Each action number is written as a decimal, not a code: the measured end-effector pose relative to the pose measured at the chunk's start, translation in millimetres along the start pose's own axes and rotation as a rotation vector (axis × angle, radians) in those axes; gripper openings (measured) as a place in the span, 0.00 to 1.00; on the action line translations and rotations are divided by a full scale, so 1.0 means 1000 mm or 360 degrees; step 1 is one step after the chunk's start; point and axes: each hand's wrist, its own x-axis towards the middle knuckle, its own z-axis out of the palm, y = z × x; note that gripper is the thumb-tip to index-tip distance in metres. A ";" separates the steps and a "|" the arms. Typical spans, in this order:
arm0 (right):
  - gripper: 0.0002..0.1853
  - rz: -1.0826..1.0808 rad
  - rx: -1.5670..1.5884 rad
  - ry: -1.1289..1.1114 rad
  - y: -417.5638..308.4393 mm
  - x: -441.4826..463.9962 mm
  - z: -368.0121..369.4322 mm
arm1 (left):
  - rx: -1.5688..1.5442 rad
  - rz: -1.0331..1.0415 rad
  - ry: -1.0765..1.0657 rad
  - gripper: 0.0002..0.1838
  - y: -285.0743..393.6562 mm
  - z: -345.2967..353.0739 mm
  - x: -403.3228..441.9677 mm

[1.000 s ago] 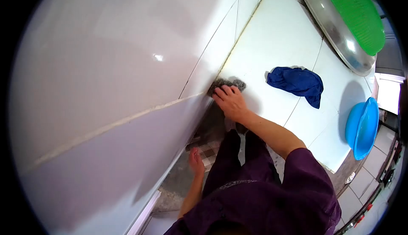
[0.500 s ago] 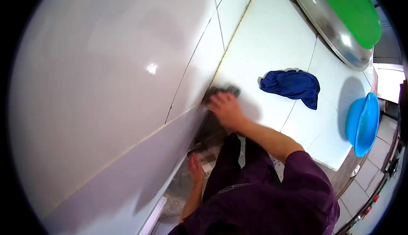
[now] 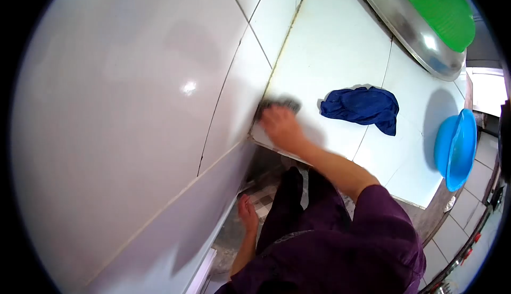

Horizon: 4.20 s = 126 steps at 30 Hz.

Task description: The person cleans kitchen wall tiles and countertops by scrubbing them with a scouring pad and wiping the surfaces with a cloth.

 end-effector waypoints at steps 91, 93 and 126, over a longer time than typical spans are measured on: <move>0.19 0.0706 -0.0388 0.0361 0.343 0.185 -0.061 | 0.0917 0.1386 -0.0251 0.26 0.329 0.215 0.260; 0.18 0.0755 -0.0300 0.0306 0.379 0.220 -0.073 | 0.0928 0.1334 -0.0284 0.25 0.331 0.215 0.259; 0.26 0.1744 -0.0654 0.0310 0.302 -0.092 -0.155 | 0.0665 0.1832 -0.0134 0.30 0.438 0.319 0.331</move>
